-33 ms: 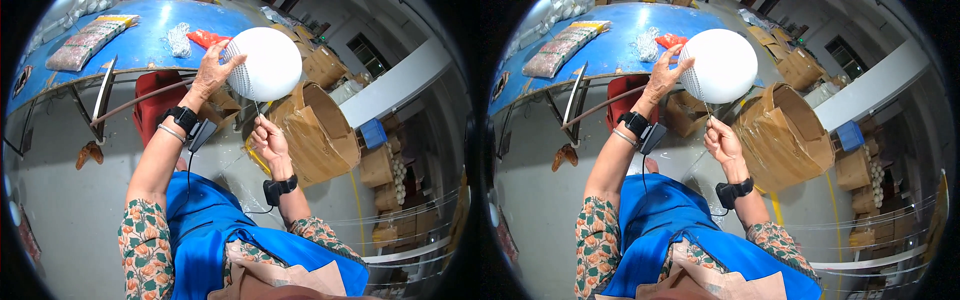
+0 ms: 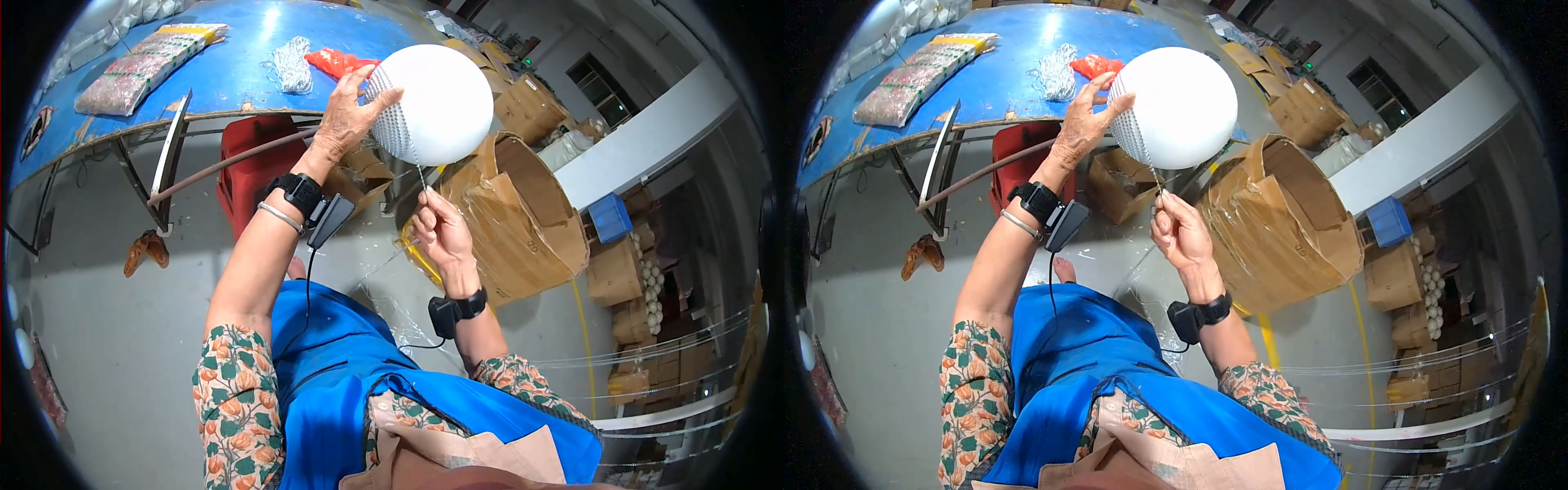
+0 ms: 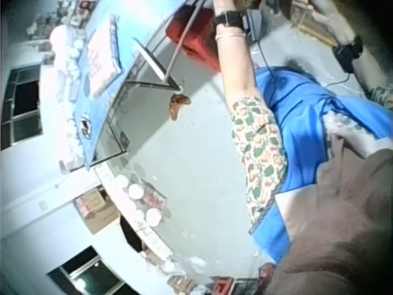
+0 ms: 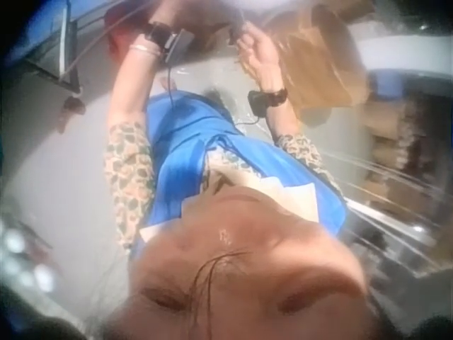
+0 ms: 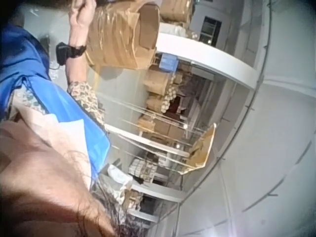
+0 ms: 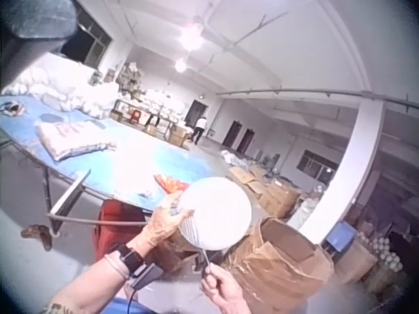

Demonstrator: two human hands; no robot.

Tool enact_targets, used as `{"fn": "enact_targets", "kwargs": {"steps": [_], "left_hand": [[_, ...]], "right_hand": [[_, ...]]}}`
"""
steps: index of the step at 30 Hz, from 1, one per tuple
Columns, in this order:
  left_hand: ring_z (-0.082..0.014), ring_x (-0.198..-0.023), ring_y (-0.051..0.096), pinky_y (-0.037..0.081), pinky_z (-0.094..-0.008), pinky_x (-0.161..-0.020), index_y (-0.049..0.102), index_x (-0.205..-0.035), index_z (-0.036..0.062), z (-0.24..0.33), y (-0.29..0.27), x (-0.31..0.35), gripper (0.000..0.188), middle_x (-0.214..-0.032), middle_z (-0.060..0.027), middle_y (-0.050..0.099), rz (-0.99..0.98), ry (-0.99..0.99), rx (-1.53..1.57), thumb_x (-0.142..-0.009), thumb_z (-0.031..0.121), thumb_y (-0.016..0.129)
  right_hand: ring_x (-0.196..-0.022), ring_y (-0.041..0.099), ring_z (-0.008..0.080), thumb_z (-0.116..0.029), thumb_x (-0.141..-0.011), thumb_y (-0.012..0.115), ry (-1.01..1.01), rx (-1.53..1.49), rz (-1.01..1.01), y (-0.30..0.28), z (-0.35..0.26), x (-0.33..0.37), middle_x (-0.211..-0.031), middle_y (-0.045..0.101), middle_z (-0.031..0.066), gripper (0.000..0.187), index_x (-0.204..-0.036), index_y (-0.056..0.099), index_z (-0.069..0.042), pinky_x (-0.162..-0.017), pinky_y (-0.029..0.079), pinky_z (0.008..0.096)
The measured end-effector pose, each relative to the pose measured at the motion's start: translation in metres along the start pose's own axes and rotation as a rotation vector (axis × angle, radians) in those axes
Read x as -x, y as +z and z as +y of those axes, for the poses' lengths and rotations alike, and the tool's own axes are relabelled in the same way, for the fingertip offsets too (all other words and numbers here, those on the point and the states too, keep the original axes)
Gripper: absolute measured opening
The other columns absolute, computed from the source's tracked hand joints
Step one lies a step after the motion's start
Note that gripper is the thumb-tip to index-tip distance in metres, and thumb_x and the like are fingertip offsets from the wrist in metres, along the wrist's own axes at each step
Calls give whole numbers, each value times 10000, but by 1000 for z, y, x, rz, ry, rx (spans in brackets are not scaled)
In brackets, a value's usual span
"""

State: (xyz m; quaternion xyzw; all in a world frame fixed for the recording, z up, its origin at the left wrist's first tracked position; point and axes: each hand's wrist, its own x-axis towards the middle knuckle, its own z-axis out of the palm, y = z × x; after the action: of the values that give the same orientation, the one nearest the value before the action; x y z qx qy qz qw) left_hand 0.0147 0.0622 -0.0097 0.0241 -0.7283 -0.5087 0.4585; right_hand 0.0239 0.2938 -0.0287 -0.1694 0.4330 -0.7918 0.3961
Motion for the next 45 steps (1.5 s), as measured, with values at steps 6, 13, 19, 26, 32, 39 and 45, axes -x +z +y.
{"fn": "enact_targets", "kwargs": {"steps": [6, 13, 19, 26, 32, 39, 45], "left_hand": [[-316, -1036, 481, 378, -371, -892, 476, -1139, -30, 9, -3, -2, 706, -1104, -220, 498, 5, 35, 38, -717, 518, 618], [-316, -1019, 492, 385, -361, -884, 503, -1103, -27, 9, 3, -3, 654, -1084, -211, 510, 113, 105, -8, -725, 493, 622], [-306, -968, 516, 408, -360, -844, 555, -1002, -27, 15, 1, -5, 546, -1013, -188, 541, 145, 161, -22, -742, 448, 624], [-323, -984, 494, 396, -368, -846, 524, -1052, -49, 13, 1, -1, 611, -1029, -205, 514, 9, 145, -18, -752, 478, 595], [-332, -1094, 427, 337, -364, -939, 426, -1164, -92, 14, 2, 5, 818, -1139, -236, 455, -76, 155, -126, -717, 578, 568], [-339, -1108, 439, 344, -369, -945, 304, -1253, -104, 8, 3, -6, 984, -1162, -272, 451, -91, -17, -63, -675, 649, 562], [-328, -1032, 504, 390, -365, -887, 348, -1229, -72, 10, 1, -11, 939, -1087, -254, 514, 99, 8, -121, -655, 624, 609]], "right_hand": [[-408, 442, 130, -188, -897, 449, -147, 101, 1, 27, 5, 12, -519, 512, 57, 186, -822, 512, -31, -405, 349, 223], [-437, 437, 148, -209, -902, 432, -26, -127, -40, 6, 7, -3, -538, 506, 50, 210, -845, 528, -32, -414, 333, 231], [-441, 412, 129, -217, -909, 413, -24, -99, -27, 12, 3, -6, -538, 474, 26, 208, -858, 516, -45, -409, 320, 228], [-435, 432, 124, -211, -902, 437, -101, 3, 2, 3, -2, -18, -535, 492, 28, 202, -851, 521, -35, -412, 340, 222], [-466, 525, 91, -246, -878, 515, -354, 552, 108, 4, -5, -14, -581, 573, 51, 239, -896, 553, -12, -436, 399, 185], [-498, 534, 99, -221, -877, 513, -311, 678, 130, 17, -12, -1, -591, 574, 59, 214, -860, 530, -8, -473, 409, 191], [-477, 537, 116, -208, -878, 506, -234, 660, 129, 10, -18, 53, -584, 573, 74, 226, -840, 521, 14, -453, 417, 200]]}}
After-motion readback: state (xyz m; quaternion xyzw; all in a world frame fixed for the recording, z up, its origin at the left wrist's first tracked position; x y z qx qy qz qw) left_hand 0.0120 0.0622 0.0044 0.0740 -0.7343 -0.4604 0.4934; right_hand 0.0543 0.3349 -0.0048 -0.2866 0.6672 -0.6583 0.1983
